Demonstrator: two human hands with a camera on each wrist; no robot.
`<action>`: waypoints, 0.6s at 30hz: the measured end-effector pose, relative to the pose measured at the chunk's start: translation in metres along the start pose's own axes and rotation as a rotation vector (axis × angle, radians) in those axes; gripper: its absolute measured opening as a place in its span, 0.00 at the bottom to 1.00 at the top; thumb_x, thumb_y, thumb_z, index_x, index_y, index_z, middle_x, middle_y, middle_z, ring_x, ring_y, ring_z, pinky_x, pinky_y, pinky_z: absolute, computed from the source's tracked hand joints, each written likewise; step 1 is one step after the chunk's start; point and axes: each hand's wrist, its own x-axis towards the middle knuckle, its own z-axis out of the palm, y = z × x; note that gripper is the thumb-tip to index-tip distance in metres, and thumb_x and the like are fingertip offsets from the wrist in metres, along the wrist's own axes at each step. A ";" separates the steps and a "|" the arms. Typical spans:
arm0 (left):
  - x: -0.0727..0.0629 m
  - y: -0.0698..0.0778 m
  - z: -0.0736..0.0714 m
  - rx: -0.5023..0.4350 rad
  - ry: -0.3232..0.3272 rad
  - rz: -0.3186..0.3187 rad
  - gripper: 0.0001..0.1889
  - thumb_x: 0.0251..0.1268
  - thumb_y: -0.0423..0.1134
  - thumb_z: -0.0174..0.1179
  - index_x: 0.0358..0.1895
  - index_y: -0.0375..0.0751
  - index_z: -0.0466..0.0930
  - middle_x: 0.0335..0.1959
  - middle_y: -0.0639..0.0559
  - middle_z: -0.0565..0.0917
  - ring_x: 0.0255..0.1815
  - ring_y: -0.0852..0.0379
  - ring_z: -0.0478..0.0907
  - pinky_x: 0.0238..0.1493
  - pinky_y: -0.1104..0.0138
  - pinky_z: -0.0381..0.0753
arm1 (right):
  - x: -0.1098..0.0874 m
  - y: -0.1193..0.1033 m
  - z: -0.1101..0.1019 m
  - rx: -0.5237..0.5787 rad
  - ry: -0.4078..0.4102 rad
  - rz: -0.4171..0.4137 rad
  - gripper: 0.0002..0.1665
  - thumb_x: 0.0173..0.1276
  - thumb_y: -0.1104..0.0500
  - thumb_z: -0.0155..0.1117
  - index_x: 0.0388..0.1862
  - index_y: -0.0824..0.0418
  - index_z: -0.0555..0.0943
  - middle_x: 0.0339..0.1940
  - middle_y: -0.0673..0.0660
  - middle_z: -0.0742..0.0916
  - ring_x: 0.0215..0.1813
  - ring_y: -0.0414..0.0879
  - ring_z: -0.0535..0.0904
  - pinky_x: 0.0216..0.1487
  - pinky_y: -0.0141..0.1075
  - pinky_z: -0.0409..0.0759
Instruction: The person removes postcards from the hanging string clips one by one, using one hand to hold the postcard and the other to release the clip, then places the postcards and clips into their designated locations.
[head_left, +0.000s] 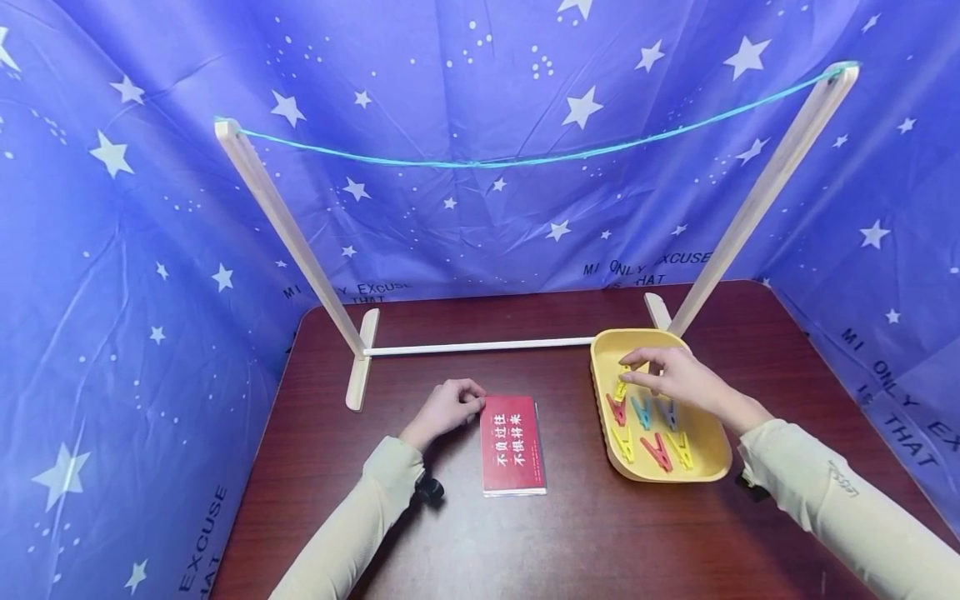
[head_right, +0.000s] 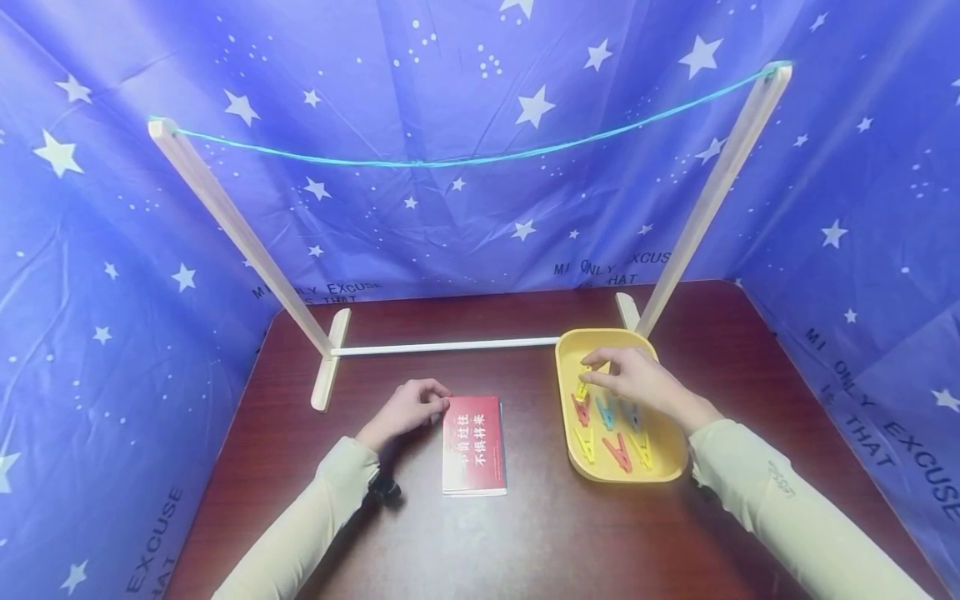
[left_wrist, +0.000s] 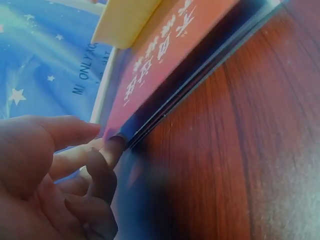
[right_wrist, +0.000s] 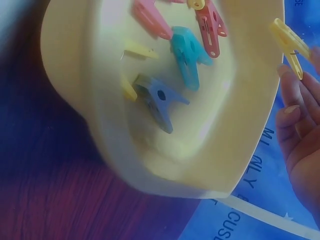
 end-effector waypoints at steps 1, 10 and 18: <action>0.000 0.001 0.000 0.020 0.001 0.000 0.08 0.73 0.34 0.62 0.47 0.34 0.86 0.26 0.48 0.86 0.18 0.64 0.74 0.24 0.72 0.75 | 0.000 0.000 0.000 0.002 0.000 -0.004 0.14 0.71 0.58 0.72 0.51 0.65 0.87 0.39 0.54 0.90 0.22 0.37 0.78 0.24 0.32 0.77; -0.002 0.003 0.001 0.216 0.035 0.015 0.07 0.72 0.39 0.63 0.46 0.42 0.87 0.26 0.59 0.85 0.23 0.66 0.76 0.31 0.68 0.76 | 0.003 0.001 0.004 0.003 0.000 0.015 0.14 0.72 0.57 0.71 0.50 0.65 0.87 0.38 0.53 0.90 0.22 0.40 0.79 0.25 0.33 0.77; -0.002 0.000 0.003 0.213 0.032 0.019 0.08 0.73 0.40 0.63 0.46 0.41 0.86 0.23 0.61 0.84 0.20 0.67 0.76 0.30 0.69 0.75 | 0.015 0.005 0.007 -0.087 0.050 0.009 0.11 0.72 0.57 0.70 0.43 0.65 0.87 0.34 0.54 0.90 0.22 0.42 0.81 0.29 0.33 0.78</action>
